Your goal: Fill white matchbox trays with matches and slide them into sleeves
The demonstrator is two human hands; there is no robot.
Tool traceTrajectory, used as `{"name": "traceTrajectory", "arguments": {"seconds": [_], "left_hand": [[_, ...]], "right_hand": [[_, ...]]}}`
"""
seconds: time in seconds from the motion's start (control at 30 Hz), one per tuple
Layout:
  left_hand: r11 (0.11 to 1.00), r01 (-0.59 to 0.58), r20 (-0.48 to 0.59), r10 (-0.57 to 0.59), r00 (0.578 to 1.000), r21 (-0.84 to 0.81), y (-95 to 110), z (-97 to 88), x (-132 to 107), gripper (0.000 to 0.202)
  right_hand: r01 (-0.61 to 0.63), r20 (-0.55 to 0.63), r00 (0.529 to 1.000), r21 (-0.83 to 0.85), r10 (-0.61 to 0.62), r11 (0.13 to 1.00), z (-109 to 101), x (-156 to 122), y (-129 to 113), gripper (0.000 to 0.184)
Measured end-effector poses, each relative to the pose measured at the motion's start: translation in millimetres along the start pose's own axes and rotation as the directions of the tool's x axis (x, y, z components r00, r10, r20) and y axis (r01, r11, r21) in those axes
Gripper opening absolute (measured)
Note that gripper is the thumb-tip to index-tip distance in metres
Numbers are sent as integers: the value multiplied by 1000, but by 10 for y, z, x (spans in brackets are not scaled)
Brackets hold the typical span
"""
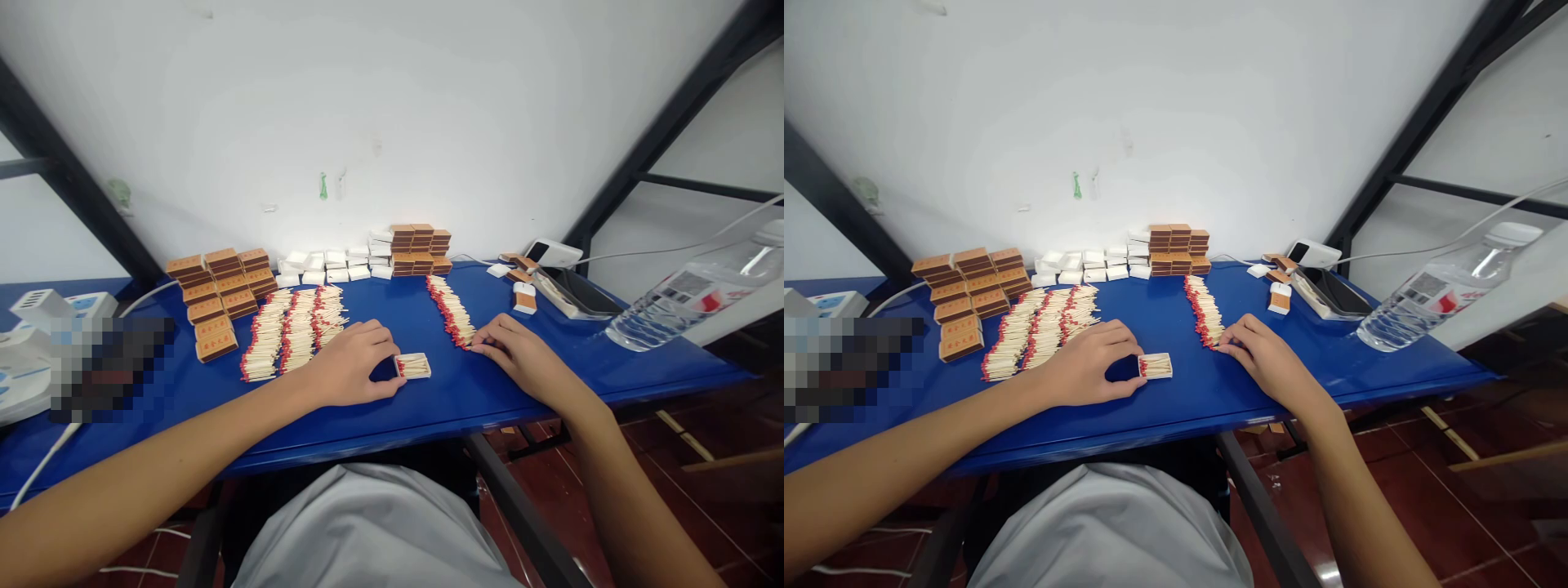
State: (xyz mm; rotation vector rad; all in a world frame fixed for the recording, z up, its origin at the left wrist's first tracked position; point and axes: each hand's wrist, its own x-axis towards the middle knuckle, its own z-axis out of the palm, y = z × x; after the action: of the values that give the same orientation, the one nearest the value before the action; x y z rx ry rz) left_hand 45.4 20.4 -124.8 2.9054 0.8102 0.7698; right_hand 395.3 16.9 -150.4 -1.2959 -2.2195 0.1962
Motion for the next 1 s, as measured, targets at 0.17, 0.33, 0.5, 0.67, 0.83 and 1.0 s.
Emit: {"name": "traceTrajectory", "arguments": {"seconds": [0.17,0.33,0.5,0.67,0.83,1.0], "left_hand": [[1000,-5,-1,5,1000,0,-5,0,1,22],[1000,-1,11,1,1000,-3,4,-12,2,21],[1000,5,13,-5,1000,-3,7,-10,-1,21],[1000,-2,3,2,1000,1,4,-5,4,23],[1000,-12,1,12,1000,6,12,-16,9,21],[1000,-17,-2,17,1000,9,17,-21,5,20]], "right_hand": [[-18,26,999,-6,18,1000,-26,-8,-36,32],[-32,57,998,7,31,999,-38,-6,-20,32],[-40,33,999,24,39,999,-45,23,-115,35],[17,-59,998,58,-14,998,-7,103,-566,25],[130,13,991,2,-130,992,185,212,-997,17],[160,74,984,-2,-159,987,242,216,-1080,15]]}}
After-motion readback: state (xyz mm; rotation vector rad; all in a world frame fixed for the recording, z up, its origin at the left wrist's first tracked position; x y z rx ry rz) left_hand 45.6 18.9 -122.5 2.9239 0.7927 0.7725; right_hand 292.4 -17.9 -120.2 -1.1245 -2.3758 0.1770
